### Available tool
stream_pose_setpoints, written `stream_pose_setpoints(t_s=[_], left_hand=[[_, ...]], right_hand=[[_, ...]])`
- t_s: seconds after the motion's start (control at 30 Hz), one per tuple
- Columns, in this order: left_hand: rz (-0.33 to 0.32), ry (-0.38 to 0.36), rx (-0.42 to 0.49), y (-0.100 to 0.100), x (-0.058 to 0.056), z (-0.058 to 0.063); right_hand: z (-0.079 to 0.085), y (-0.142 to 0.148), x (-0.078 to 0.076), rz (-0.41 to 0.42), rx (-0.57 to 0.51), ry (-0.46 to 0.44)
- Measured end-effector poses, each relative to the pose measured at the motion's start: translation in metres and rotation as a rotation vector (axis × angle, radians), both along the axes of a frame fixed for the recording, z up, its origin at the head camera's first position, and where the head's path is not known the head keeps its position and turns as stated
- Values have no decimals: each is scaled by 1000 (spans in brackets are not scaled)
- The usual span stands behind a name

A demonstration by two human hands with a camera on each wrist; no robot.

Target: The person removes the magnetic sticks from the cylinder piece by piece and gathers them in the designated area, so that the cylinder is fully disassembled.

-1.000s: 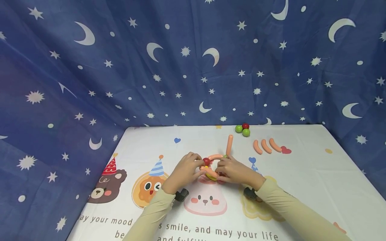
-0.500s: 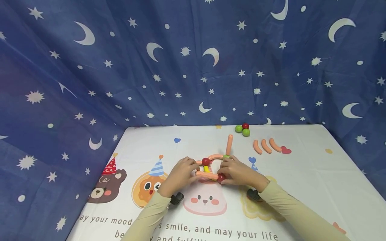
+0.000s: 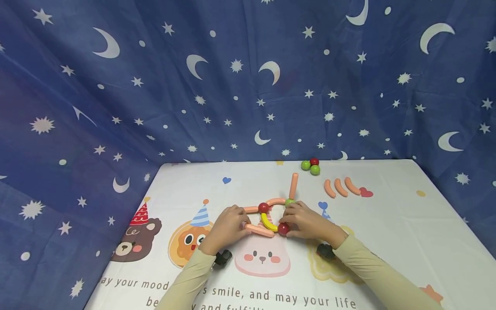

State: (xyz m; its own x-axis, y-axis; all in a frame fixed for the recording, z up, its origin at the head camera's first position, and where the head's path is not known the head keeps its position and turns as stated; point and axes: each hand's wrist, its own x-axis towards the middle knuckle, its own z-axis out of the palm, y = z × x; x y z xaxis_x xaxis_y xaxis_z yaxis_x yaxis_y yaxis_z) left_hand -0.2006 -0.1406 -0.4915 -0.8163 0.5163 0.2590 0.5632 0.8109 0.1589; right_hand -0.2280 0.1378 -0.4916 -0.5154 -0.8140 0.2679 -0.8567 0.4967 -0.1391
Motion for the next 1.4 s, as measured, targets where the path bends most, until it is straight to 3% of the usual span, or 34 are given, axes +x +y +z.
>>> stream_pose_setpoints(t_s=[0.57, 0.7, 0.9, 1.13, 1.4], left_hand=[[41, -32, 84, -12, 0, -1], [22, -22, 89, -11, -3, -2], [-31, 50, 50, -7, -4, 1], [-170, 216, -70, -3, -7, 4], [-212, 253, -91, -5, -6, 2]], right_hand=[[0, 0, -2, -13, -18, -1], [0, 0, -2, -25, -16, -27], [-1, 1, -3, -27, -10, -29], [-2, 1, -3, -46, 11, -42], [-2, 0, 0, -23, -6, -23]])
